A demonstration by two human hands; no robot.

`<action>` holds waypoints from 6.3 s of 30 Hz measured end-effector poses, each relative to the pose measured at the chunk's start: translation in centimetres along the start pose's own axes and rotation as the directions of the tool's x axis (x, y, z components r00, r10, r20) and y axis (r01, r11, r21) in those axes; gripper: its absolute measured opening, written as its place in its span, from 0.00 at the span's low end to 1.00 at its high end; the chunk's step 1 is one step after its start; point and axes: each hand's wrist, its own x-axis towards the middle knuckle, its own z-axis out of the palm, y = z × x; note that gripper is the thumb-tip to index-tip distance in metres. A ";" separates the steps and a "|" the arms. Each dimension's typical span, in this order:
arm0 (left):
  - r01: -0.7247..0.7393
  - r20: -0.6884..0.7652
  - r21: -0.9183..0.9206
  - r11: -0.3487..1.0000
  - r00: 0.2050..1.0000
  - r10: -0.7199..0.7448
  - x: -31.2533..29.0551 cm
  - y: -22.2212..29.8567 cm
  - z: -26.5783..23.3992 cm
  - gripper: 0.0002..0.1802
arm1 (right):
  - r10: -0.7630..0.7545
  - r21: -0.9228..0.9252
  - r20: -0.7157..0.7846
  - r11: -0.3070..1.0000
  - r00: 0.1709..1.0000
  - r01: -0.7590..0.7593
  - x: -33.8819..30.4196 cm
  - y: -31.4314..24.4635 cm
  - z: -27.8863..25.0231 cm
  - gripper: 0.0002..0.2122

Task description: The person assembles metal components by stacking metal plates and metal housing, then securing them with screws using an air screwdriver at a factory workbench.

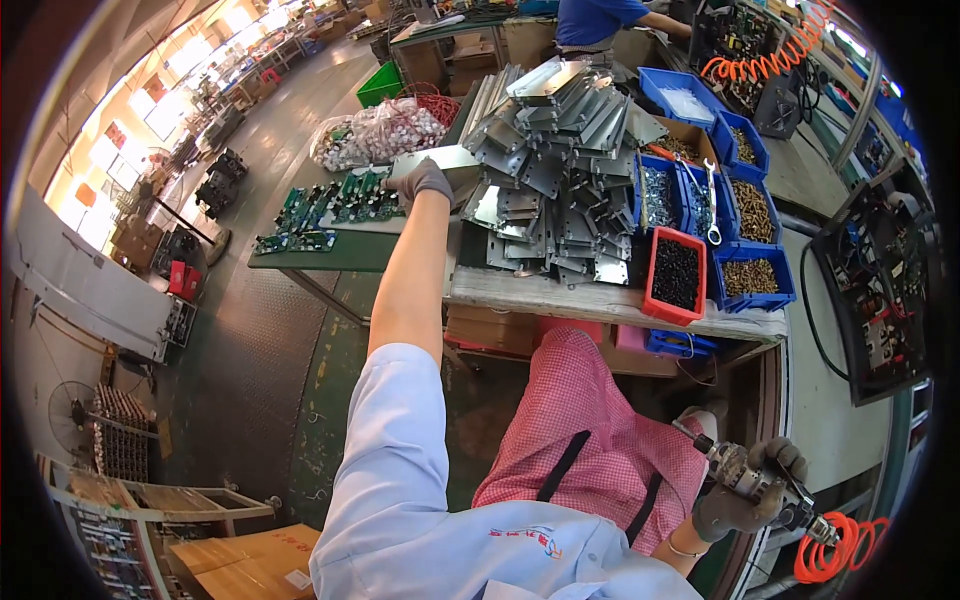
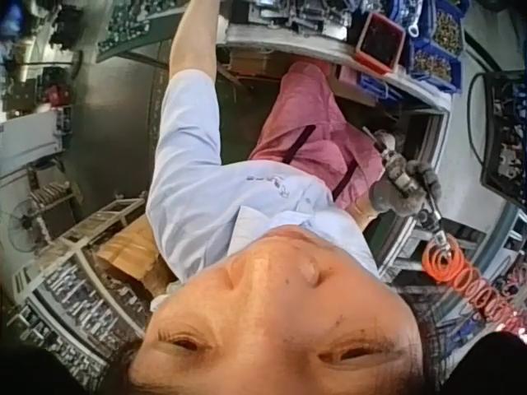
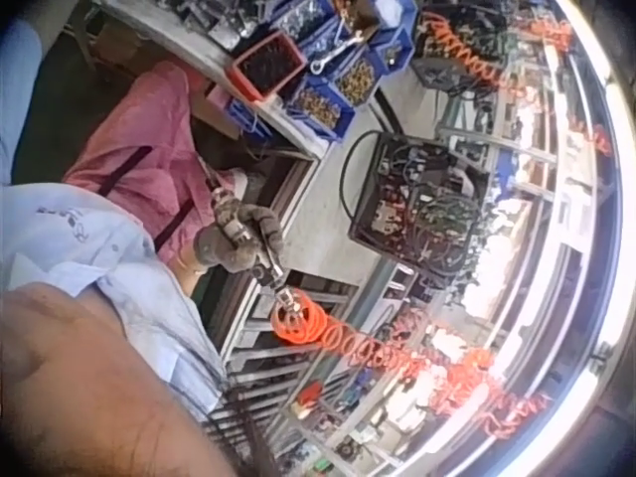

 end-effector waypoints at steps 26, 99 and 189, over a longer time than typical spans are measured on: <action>-0.682 0.840 -0.021 -0.731 0.385 -0.382 -15.4 9.3 -3.1 0.26 | 0.021 0.020 -0.043 1.000 0.999 -0.020 0.7 0.2 -2.5 0.20; -0.268 -0.076 -0.960 0.083 -0.038 -0.996 -34.8 -20.8 -15.6 0.08 | 0.084 0.214 -0.273 0.976 0.958 -0.025 2.0 -0.6 -7.6 0.20; -0.767 -0.129 0.627 -0.135 0.068 -0.989 -39.5 -11.2 -20.2 0.12 | 0.024 -0.130 0.015 0.991 1.000 -0.022 17.6 15.8 6.0 0.06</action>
